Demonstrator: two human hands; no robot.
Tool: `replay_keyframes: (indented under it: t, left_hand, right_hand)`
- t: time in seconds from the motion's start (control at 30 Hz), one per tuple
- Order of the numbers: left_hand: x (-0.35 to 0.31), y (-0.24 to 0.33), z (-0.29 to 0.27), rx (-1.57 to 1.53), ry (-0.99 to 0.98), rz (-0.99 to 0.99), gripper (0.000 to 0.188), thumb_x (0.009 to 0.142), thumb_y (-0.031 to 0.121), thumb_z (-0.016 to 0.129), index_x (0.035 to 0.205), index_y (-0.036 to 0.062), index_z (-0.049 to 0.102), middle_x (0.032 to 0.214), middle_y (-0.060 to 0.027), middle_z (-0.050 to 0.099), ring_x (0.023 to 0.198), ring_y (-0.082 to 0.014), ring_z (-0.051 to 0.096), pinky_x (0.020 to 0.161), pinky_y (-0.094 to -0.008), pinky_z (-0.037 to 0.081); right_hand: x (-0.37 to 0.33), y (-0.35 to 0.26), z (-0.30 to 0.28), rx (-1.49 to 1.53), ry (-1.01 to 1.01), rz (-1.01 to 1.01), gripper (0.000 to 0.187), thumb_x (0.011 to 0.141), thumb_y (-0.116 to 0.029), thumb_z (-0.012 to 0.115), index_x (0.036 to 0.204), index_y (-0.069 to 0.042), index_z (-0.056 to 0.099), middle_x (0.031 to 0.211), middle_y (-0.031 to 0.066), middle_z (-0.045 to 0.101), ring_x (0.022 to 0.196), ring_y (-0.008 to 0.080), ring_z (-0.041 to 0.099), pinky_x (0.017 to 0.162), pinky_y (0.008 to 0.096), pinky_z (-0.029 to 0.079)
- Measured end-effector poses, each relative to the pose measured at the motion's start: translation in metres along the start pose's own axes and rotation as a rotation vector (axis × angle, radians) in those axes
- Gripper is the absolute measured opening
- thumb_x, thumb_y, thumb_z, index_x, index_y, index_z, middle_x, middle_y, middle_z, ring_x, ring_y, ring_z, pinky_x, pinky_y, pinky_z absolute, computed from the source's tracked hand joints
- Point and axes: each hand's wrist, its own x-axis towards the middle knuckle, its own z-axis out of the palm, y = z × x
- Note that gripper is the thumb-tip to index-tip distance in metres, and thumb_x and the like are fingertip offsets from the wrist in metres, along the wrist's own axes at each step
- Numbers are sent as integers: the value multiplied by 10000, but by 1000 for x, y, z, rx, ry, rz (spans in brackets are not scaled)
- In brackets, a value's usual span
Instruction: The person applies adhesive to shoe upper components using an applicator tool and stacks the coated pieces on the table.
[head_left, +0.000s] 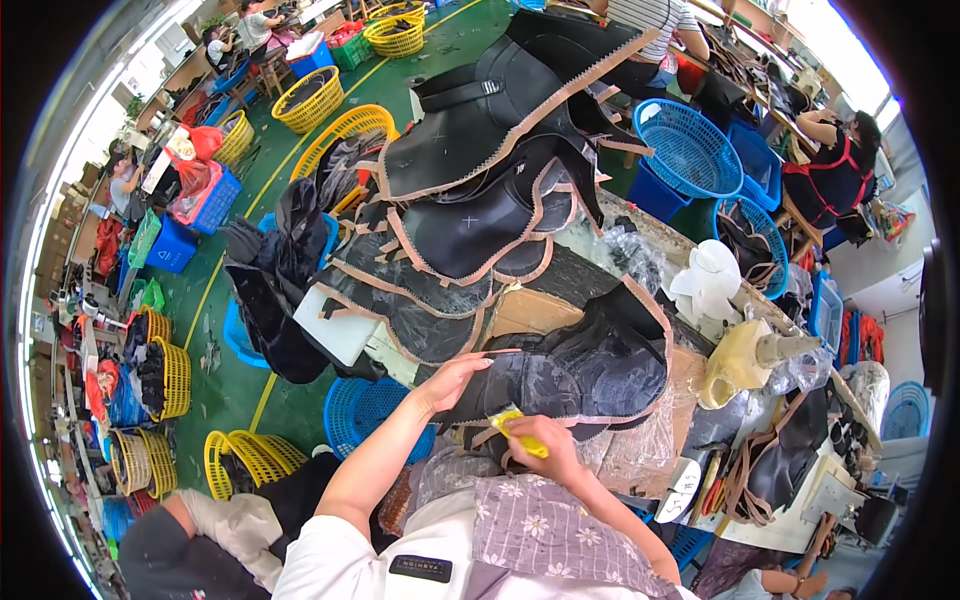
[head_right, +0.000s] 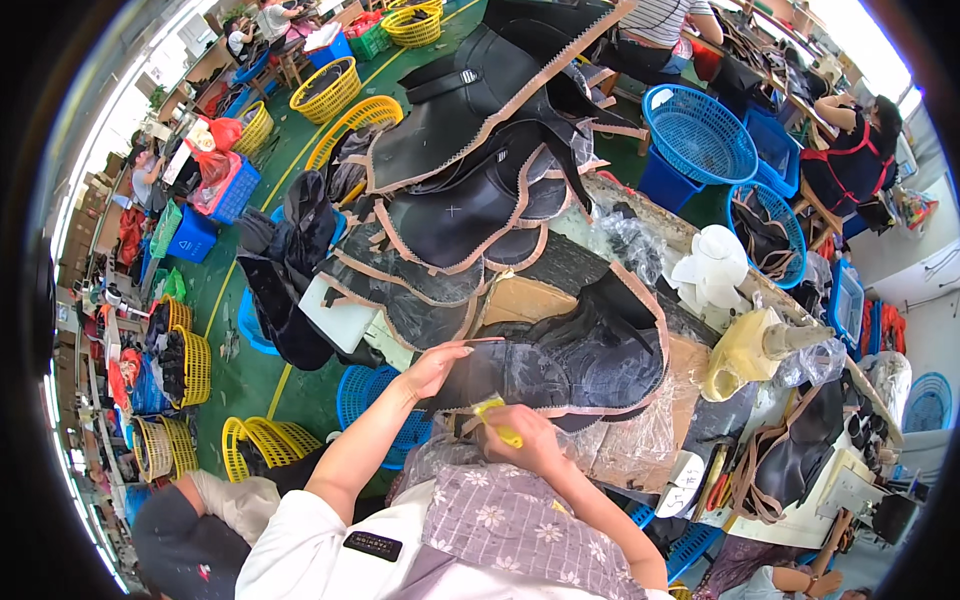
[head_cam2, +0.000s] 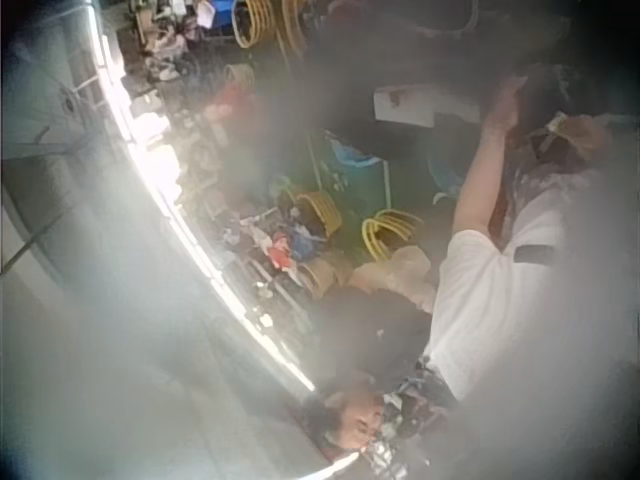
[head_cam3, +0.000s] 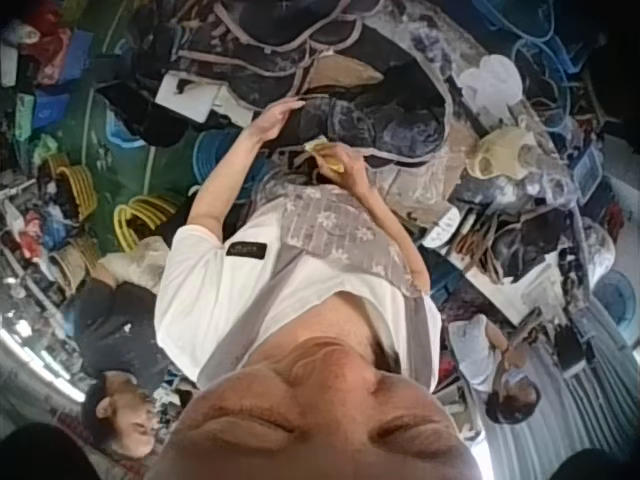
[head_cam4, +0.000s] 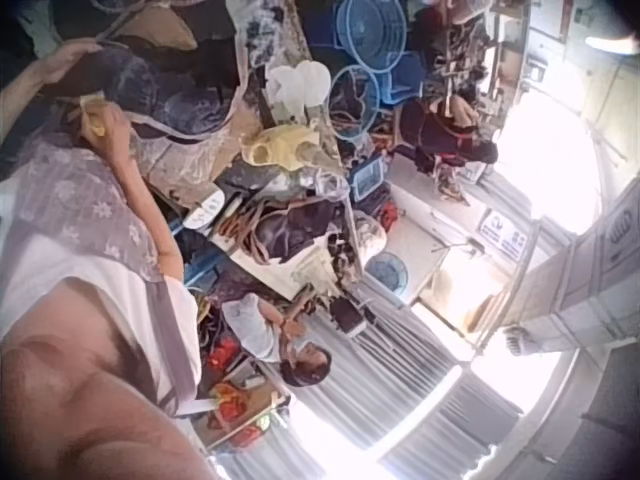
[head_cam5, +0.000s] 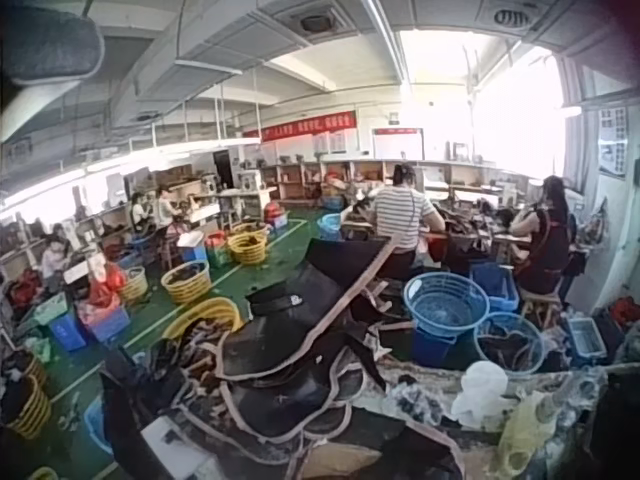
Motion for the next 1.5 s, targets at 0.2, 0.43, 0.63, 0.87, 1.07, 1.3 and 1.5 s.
replay_keyframes:
  t: [0.2,0.43,0.63,0.87,1.07,1.3,1.5]
  left_hand:
    - [-7,14,13,-3,-68,17,443,860,126,398,1259,-43,485,1236,-126,548,1152,-186,489,1043,-321,310]
    - [-7,17,15,52,-19,11,505,860,157,379,1313,-64,410,1290,-128,507,1196,-183,455,1061,-324,290]
    - [-1,10,2,-229,-105,-118,521,858,157,368,1338,-45,377,1280,-151,509,1139,-221,528,998,-365,401]
    - [2,5,-2,-196,-130,-107,531,863,187,376,1340,-47,368,1298,-167,492,1172,-248,508,1006,-384,397]
    - [1,8,10,-92,-127,-67,505,881,213,394,1299,-69,419,1293,-170,496,1163,-240,507,1029,-359,363]
    - [-40,157,73,-123,-506,592,500,893,187,387,1321,-71,377,1319,-161,477,1227,-239,453,1066,-355,310]
    - [-16,312,129,34,-245,878,275,938,131,425,1147,-18,525,1158,-104,568,1141,-185,488,1037,-323,335]
  right_hand:
    - [34,-4,-6,6,163,-60,235,707,4,697,905,-28,572,988,138,639,878,293,631,751,360,505]
    - [39,-19,-10,46,209,61,227,719,-17,696,913,-25,580,975,147,634,886,310,622,776,362,501]
    - [7,-17,-10,238,106,335,110,821,-105,651,875,-23,603,771,85,644,622,190,626,567,293,500]
    - [12,56,-60,85,706,747,212,914,-196,571,941,8,623,614,23,581,396,63,472,376,204,370]
    - [20,36,-42,334,735,644,181,923,-179,552,950,-20,633,708,28,615,433,73,523,378,198,383]
    - [-13,44,-138,542,1104,422,213,945,-225,529,966,-27,604,736,22,588,431,41,451,372,172,343]
    - [-16,50,-129,549,1137,430,251,938,-249,542,940,-7,611,747,45,590,447,59,466,380,173,346]
